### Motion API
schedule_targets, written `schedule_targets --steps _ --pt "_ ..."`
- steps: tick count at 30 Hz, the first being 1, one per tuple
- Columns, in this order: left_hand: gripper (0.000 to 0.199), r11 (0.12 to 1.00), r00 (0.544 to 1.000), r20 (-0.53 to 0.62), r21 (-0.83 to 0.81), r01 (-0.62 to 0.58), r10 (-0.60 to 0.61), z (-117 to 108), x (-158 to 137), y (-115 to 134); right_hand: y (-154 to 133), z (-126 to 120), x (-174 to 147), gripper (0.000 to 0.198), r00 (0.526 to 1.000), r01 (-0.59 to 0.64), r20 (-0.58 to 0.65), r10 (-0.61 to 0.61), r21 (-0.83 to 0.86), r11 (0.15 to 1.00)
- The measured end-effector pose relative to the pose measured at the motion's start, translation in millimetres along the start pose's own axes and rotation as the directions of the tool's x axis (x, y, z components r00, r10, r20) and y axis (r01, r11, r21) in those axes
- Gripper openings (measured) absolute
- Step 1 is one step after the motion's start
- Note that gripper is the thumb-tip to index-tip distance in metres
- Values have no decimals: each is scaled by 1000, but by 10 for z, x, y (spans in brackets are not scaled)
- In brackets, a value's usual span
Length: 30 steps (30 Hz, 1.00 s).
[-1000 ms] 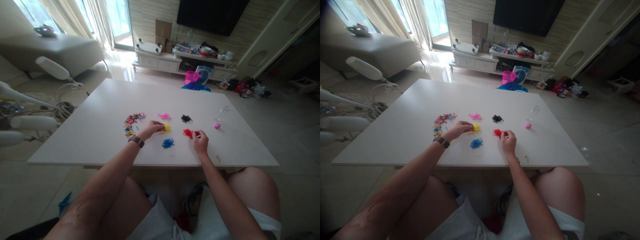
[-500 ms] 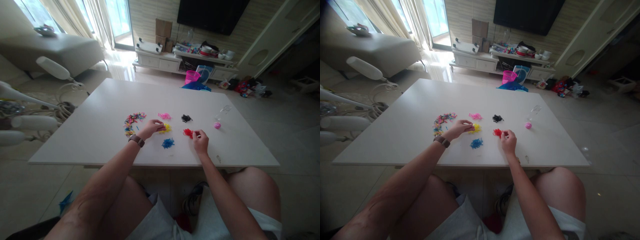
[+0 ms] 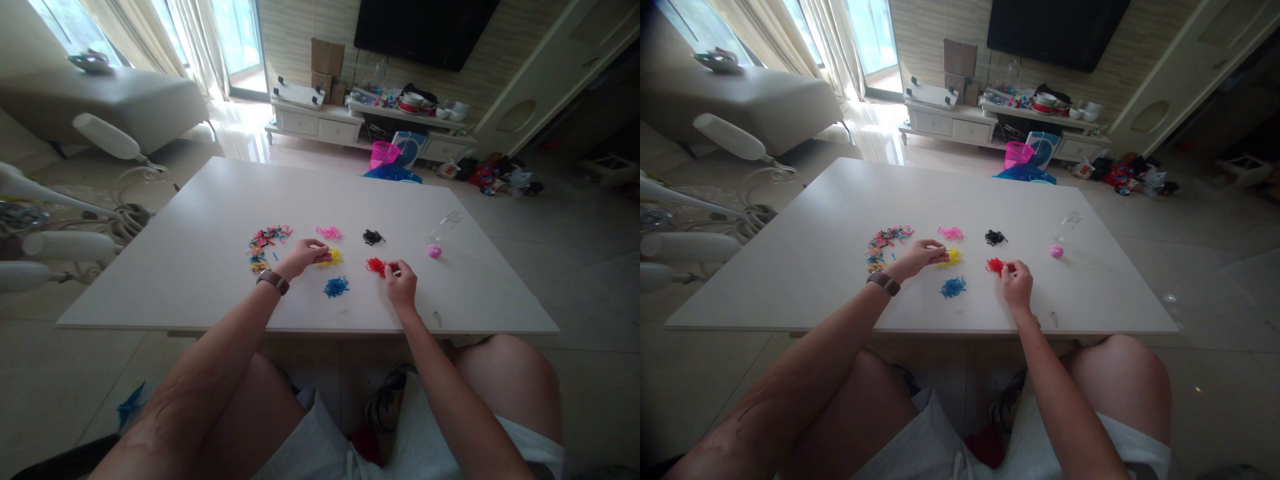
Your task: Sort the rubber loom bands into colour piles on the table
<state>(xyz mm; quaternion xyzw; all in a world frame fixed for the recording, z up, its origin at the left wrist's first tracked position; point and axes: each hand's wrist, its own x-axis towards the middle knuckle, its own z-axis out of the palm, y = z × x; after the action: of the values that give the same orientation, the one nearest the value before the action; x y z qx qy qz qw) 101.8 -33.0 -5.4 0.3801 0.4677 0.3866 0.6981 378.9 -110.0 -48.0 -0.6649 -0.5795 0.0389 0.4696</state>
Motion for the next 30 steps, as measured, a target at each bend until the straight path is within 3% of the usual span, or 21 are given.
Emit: schedule_targets --steps 17,30 --pt "9 999 999 0 -3 -35 35 -8 -12 7 0 -3 -6 12 1000 -3 21 3 -3 1000" --pt "19 998 998 44 20 -56 55 -55 8 -13 9 -3 -8 13 1000 9 19 -9 -6 1000"
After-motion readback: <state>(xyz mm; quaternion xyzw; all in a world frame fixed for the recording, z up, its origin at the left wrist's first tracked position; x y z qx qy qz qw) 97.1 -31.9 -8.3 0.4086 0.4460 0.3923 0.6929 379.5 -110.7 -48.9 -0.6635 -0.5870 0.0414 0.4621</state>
